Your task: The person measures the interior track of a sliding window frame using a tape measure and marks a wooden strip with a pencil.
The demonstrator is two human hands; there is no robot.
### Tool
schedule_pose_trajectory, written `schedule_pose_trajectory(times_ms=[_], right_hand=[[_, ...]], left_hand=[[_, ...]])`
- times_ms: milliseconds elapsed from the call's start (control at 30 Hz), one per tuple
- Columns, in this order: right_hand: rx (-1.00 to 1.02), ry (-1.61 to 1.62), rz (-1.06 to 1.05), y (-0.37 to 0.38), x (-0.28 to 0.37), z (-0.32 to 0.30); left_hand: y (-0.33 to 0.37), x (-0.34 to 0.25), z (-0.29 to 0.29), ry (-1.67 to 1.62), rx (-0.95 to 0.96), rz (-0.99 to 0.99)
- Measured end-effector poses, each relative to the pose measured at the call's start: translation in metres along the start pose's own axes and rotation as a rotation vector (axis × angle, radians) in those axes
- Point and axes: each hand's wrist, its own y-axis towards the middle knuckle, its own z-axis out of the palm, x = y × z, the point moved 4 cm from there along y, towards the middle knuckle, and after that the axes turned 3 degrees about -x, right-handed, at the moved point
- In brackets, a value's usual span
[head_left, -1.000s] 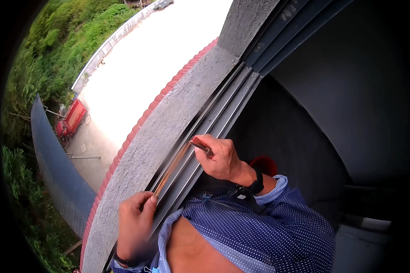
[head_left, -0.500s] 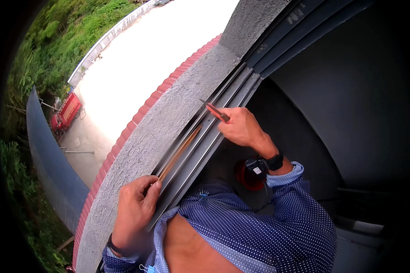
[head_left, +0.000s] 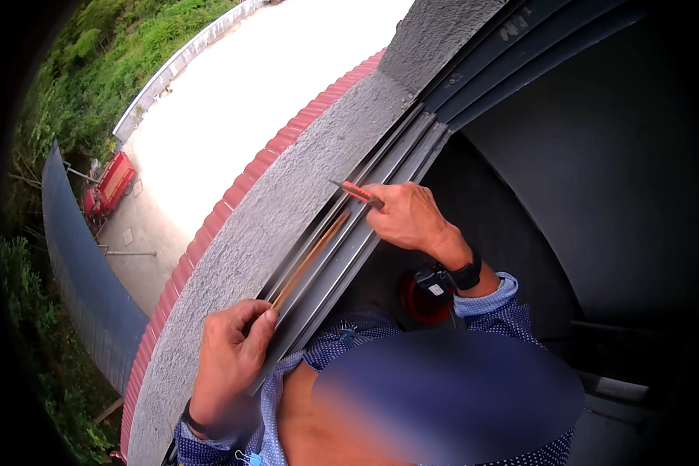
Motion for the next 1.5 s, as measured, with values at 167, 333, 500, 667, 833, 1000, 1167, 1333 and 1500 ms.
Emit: schedule_pose_trajectory(times_ms=[167,333,500,667,833,1000,1167,1333,1500], right_hand=[[-0.008,-0.022,-0.02,0.0,-0.001,0.001],[-0.045,-0.01,-0.052,-0.001,-0.001,0.001],[-0.065,0.007,-0.06,0.0,0.0,0.002],[-0.118,0.032,-0.087,0.001,-0.005,0.006],[-0.121,0.023,-0.07,0.002,-0.005,0.007],[-0.123,0.014,-0.065,0.002,-0.005,0.008],[-0.12,0.034,-0.05,0.002,-0.004,0.009],[-0.122,0.031,-0.039,0.003,-0.005,0.009],[-0.101,0.029,-0.006,0.004,0.004,0.003]], left_hand=[[0.001,0.0,0.002,-0.005,0.031,-0.089],[0.005,-0.003,0.005,0.004,0.031,-0.081],[0.008,-0.004,0.008,0.005,0.029,-0.074],[0.011,-0.006,0.009,-0.003,0.04,-0.068],[0.013,-0.009,0.009,-0.012,0.04,-0.082],[0.015,-0.008,0.01,-0.009,0.04,-0.079],[0.016,-0.005,0.011,-0.028,0.047,-0.097],[0.016,-0.005,0.011,-0.059,0.047,-0.098],[0.011,0.0,0.007,-0.065,0.036,-0.117]])
